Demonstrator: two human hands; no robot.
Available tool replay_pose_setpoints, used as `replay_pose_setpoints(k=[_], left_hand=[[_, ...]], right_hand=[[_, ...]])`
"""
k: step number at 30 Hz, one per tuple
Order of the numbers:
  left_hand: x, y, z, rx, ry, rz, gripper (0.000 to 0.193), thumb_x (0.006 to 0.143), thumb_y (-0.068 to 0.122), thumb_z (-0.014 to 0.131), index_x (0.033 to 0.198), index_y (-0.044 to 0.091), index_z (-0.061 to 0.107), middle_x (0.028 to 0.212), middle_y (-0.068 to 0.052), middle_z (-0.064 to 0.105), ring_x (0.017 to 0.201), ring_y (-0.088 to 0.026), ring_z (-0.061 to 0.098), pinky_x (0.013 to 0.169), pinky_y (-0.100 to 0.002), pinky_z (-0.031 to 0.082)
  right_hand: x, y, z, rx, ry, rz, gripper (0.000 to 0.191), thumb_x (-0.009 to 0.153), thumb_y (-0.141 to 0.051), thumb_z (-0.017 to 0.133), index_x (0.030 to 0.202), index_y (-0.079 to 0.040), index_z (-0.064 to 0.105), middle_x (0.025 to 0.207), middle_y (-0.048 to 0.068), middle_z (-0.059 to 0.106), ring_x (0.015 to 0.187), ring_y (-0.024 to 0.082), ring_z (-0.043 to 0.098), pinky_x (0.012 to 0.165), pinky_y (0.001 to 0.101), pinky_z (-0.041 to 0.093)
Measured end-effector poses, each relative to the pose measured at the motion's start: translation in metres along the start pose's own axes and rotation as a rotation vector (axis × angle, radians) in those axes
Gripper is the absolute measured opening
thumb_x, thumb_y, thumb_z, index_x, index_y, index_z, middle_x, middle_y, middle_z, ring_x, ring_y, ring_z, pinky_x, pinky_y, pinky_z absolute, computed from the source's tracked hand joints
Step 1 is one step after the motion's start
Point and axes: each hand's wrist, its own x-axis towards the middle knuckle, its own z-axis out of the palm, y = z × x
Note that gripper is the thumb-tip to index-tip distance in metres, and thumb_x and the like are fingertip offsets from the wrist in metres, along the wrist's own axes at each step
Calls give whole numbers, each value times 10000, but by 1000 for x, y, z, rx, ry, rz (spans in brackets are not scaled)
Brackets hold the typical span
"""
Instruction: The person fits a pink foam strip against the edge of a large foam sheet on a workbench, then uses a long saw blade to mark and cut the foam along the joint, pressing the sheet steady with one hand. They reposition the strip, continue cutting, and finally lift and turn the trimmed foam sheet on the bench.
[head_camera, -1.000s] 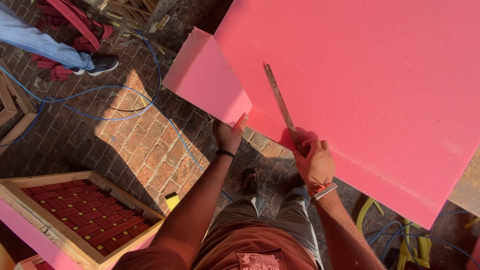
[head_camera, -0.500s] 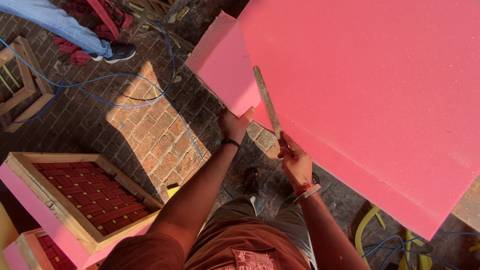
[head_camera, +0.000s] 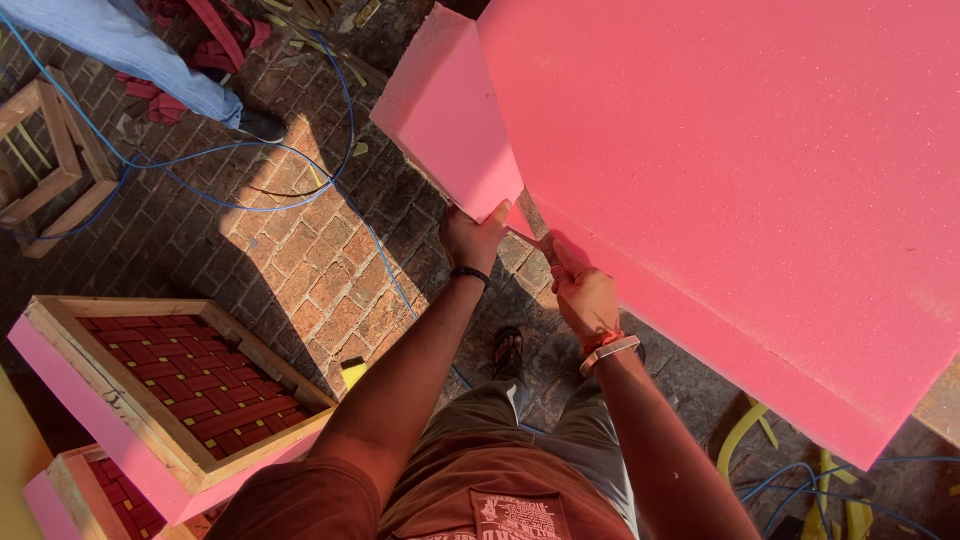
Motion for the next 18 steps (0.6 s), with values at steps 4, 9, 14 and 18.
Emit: replay_pose_setpoints(k=[4,9,14,18], left_hand=[[0,5,2,-25,-41,-73,275,823,275,862,1004,83,782,1026,-100,771,872,-230,774,724,-376,641],[0,13,-5,2,-62,-94,288,843,290,852,1027,79,783,985,-103,775,814,-237,778,681,-386,642],[0,17,-2,-53,-11,-104,310,804,270,862,1014,67,757,1038,-106,714,877,-261,745,668,-414,640],[3,15,-4,-6,54,63,294,800,266,873,984,64,765,969,-100,764,874,-269,751,735,-441,615]], right_hand=[[-60,31,-20,74,16,-129,447,978,-210,617,1422,-262,626,791,31,760,673,96,641,660,298,538],[5,-2,7,73,-34,21,421,996,-228,625,1412,-297,638,789,61,751,651,122,613,639,332,526],[-22,22,-3,-49,-79,-12,440,990,-269,624,1425,-329,605,780,38,766,633,120,647,638,338,538],[-66,48,-16,-35,-8,-151,468,952,-235,616,1412,-319,630,776,26,798,643,92,696,642,310,566]])
